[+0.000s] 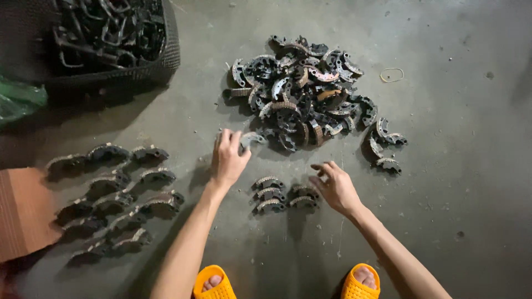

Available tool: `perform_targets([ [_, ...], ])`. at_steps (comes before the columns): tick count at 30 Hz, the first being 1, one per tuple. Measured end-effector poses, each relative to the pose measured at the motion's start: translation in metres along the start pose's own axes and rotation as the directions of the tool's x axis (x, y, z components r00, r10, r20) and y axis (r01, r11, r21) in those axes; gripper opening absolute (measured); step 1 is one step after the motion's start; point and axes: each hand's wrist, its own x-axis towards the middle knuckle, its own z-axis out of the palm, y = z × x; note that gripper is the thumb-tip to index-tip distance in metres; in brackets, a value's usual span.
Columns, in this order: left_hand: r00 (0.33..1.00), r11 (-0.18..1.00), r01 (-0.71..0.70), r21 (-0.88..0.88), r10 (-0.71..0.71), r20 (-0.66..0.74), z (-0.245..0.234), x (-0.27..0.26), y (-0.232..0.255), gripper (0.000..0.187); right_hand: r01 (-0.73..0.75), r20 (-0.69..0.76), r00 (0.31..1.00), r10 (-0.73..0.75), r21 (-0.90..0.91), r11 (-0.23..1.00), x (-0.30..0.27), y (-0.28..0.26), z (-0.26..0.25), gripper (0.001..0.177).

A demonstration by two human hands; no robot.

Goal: The person sorts a pile of small, dark metal components on a concrete floor, picking them up by hand and placing them into a black mesh basket. They then move to a pile of curved, semi-circular metal pieces, arranging them into neat rows on the floor.

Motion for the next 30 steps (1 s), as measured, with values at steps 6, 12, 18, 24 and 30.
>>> perform_targets([
  [6, 0.93, 0.926, -0.364, -0.095, 0.367, 0.013, -0.012, -0.002, 0.076, 0.038, -0.134, 0.073, 0.99, 0.121, 0.744, 0.654, 0.026, -0.056, -0.008, 0.053],
  [12, 0.914, 0.92, -0.354, -0.167, 0.378, 0.149, 0.033, -0.014, 0.069, 0.052, -0.093, -0.125, 0.985, 0.121, 0.21, 0.973, 0.029, -0.023, -0.004, 0.026],
  [18, 0.938, 0.997, -0.05, -0.056, 0.066, 0.341, 0.017, -0.021, 0.025, 0.033, 0.105, 0.04, 0.994, -0.098, -0.262, 0.959, 0.009, -0.033, -0.004, 0.009],
  [24, 0.923, 0.997, 0.059, 0.056, -0.076, 0.376, 0.021, 0.014, 0.012, 0.031, 0.052, -0.131, 0.99, -0.059, -0.059, 0.997, 0.013, 0.019, 0.023, 0.015],
  [30, 0.901, 0.902, 0.358, -0.239, -0.268, 0.341, 0.045, 0.077, 0.03, 0.069, 0.07, -0.253, 0.966, -0.052, 0.062, 0.996, 0.007, 0.003, 0.007, 0.011],
])
